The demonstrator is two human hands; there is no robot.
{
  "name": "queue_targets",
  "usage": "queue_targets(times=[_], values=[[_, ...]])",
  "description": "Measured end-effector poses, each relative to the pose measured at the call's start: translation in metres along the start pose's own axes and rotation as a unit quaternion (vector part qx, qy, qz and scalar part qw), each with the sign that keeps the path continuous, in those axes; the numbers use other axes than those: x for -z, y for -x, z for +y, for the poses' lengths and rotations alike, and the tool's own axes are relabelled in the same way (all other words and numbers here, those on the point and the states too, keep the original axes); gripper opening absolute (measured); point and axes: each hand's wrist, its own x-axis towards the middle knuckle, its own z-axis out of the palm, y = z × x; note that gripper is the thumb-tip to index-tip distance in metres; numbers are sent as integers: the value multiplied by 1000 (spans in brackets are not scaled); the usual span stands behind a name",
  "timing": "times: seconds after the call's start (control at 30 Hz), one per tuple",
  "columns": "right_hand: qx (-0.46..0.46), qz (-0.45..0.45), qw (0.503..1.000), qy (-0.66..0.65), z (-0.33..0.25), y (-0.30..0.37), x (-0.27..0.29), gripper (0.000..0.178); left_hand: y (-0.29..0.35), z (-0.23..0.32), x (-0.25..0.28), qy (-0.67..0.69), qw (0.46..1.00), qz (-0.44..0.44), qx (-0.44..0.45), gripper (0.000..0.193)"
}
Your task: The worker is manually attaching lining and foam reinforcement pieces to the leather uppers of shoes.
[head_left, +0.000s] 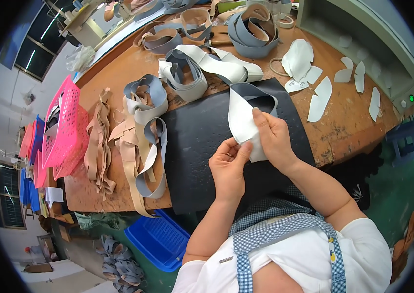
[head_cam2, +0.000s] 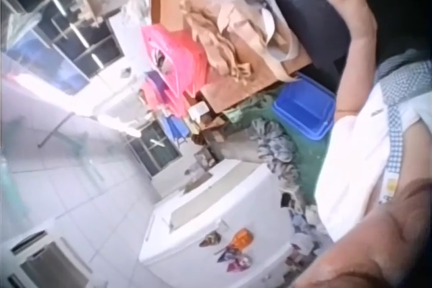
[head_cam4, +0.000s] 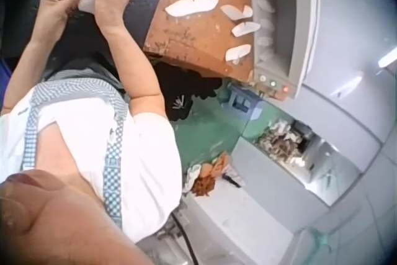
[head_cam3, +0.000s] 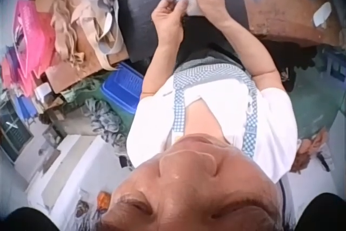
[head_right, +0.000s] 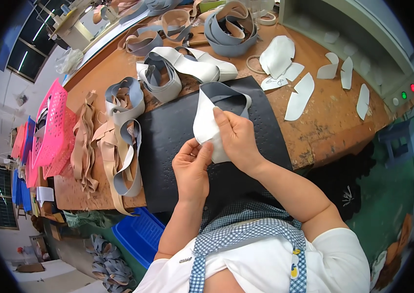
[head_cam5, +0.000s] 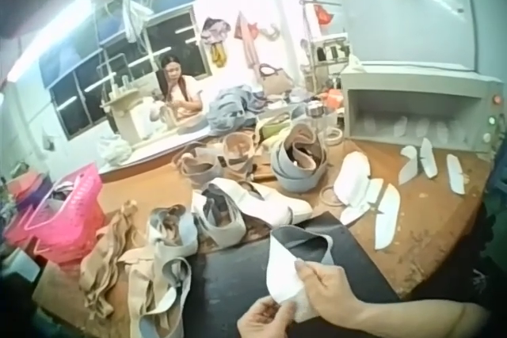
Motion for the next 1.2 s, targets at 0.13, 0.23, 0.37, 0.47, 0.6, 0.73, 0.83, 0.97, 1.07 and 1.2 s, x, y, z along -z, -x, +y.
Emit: queue_targets(times=[0.13,0.23,0.37,0.47,0.6,0.73,0.83,0.97,1.07,1.2], values=[[-51,-11,994,-94,4,-1,0,46,-5,-2,6,41,999,-3,22,24],[-30,-5,998,-50,5,-2,-2,46,-9,2,8,64,996,-30,55,27],[19,-39,996,79,3,-4,0,50,-14,17,1,1,996,-34,82,30],[16,-61,997,50,3,-9,1,50,-18,18,5,48,994,-36,94,32],[-9,-38,999,11,3,-17,1,50,-23,22,2,46,992,-48,111,30],[7,33,999,5,1,-18,-3,54,-4,14,-8,-97,994,-36,38,22],[-28,21,999,-24,0,-15,-4,54,-3,13,-5,-51,998,-19,43,15],[-142,-67,973,-167,-7,-14,8,48,1,15,-1,-62,998,-2,14,11],[-64,-125,989,-40,-13,-4,14,35,-1,10,7,-45,999,-2,24,9],[-156,-110,949,-251,2,2,23,26,5,-1,8,43,998,-25,50,12]])
